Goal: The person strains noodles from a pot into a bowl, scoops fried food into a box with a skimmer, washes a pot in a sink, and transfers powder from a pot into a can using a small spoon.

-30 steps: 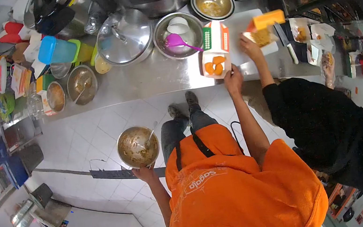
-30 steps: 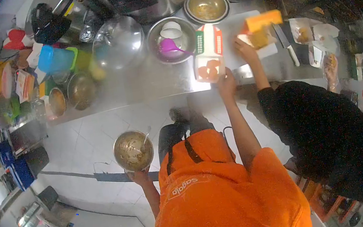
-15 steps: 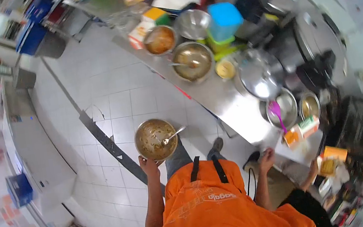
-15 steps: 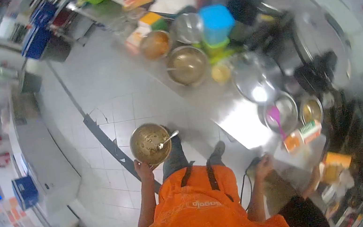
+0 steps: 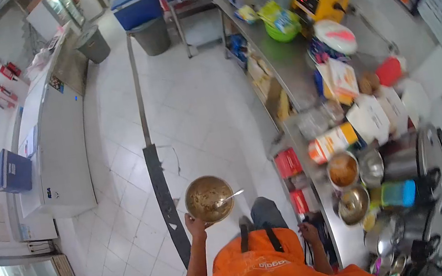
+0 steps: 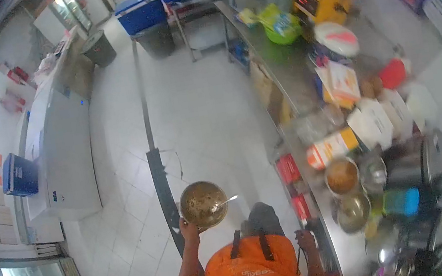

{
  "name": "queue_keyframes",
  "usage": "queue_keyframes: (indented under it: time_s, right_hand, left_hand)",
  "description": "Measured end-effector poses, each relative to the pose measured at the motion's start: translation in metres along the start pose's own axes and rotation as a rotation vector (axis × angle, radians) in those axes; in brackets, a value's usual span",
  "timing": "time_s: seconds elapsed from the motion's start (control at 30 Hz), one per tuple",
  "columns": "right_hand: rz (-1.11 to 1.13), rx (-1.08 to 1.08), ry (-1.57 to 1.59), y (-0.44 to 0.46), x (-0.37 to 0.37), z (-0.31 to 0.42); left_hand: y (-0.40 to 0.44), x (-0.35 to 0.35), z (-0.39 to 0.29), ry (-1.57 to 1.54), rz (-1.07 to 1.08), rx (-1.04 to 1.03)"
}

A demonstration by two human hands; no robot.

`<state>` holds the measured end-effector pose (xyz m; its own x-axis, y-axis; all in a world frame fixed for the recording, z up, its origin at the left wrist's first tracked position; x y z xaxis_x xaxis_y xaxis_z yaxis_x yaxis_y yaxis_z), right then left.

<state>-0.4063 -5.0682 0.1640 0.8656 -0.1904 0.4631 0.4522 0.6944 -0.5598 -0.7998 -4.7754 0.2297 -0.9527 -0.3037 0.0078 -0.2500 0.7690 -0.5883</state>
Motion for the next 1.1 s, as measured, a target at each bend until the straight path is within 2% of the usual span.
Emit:
queue_keyframes:
  time_s: [0.03, 0.13, 0.23, 0.27, 0.37, 0.43, 0.47, 0.5, 0.53, 0.57, 0.6, 0.63, 0.7, 0.8, 0.87, 0.9, 0.93, 0.97, 1.0, 1.03, 1.1]
  right_hand:
    - [0.071, -0.07, 0.012, 0.03, -0.005, 0.017]
    - [0.153, -0.104, 0.074, 0.122, -0.027, 0.069]
    - [0.132, 0.361, -0.379, 0.257, -0.045, 0.076]
    - [0.204, 0.335, -0.258, 0.308, -0.054, 0.095]
    - [0.078, 0.521, -0.759, 0.499, -0.104, 0.175]
    - [0.39, 0.356, -0.995, 0.557, -0.122, 0.333]
    - [0.222, 0.287, -0.713, 0.602, -0.14, 0.41]
    - [0.129, 0.55, -0.575, 0.634, -0.148, 0.482]
    - [0.017, 0.541, -0.563, 0.679, -0.174, 0.554]
    - [0.021, 0.56, -0.527, 0.719, -0.196, 0.629]
    - [-0.044, 0.708, -0.4, 0.767, -0.227, 0.685]
    - [0.09, 0.632, -0.211, 0.786, -0.247, 0.763]
    - [0.271, 0.695, -0.206, 0.803, -0.278, 0.909]
    - [0.268, 0.733, -0.209, 0.844, -0.332, 1.028]
    - [0.233, 0.682, -0.221, 0.871, -0.362, 1.061]
    - [0.19, 0.573, -0.322, 0.885, -0.376, 1.064]
    - [0.15, 0.465, -0.42, 0.911, -0.388, 1.05]
    - [0.124, 0.62, -0.51, 0.968, -0.409, 0.989]
    - [0.234, 0.365, -0.566, 0.967, -0.409, 0.991]
    - [0.298, 0.301, -0.574, 0.988, -0.416, 0.948]
    - [0.266, 0.303, -0.735, 0.976, -0.427, 0.936]
  left_hand:
    - [0.03, -0.007, -0.016, -0.011, -0.028, -0.027]
    - [0.119, -0.022, -0.077, -0.095, 0.02, -0.076]
    - [0.189, -0.052, -0.139, -0.074, -0.072, -0.091]
    - [0.22, -0.048, -0.145, -0.127, -0.114, -0.017]
    - [0.297, -0.063, -0.207, -0.213, -0.182, 0.001]
    - [0.349, -0.069, -0.261, -0.276, -0.215, -0.041]
    - [0.392, -0.079, -0.282, -0.24, -0.233, -0.07]
    - [0.415, -0.078, -0.295, -0.232, -0.25, -0.093]
    - [0.44, -0.089, -0.333, -0.282, -0.261, -0.039]
    - [0.481, -0.092, -0.357, -0.279, -0.3, -0.037]
    - [0.516, -0.098, -0.389, -0.266, -0.266, -0.044]
    - [0.552, -0.106, -0.425, -0.25, -0.232, -0.053]
    - [0.634, -0.131, -0.499, -0.377, -0.23, -0.145]
    - [0.775, -0.155, -0.597, -0.39, -0.17, -0.266]
    - [0.864, -0.175, -0.671, -0.336, -0.118, -0.296]
    - [0.904, -0.186, -0.709, -0.311, -0.105, -0.292]
    - [0.945, -0.207, -0.748, -0.289, -0.098, -0.29]
    - [0.987, -0.227, -0.792, -0.304, -0.041, -0.348]
    - [1.023, -0.244, -0.829, -0.314, 0.006, -0.388]
    - [1.058, -0.263, -0.872, -0.284, 0.057, -0.367]
    - [1.103, -0.305, -0.972, -0.235, 0.137, -0.335]
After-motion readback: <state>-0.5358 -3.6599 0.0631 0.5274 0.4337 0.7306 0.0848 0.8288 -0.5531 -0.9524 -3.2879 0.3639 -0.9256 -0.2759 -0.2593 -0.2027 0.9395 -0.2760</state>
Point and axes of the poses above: each hand's wrist, its own y-axis towards the middle knuckle, its own x-axis out of the back of the hand, z = x × y, the point moved 1 cm from there along y, towards the middle knuckle, and after that the axes turned 2 degrees about x, right-handed, at the moved point
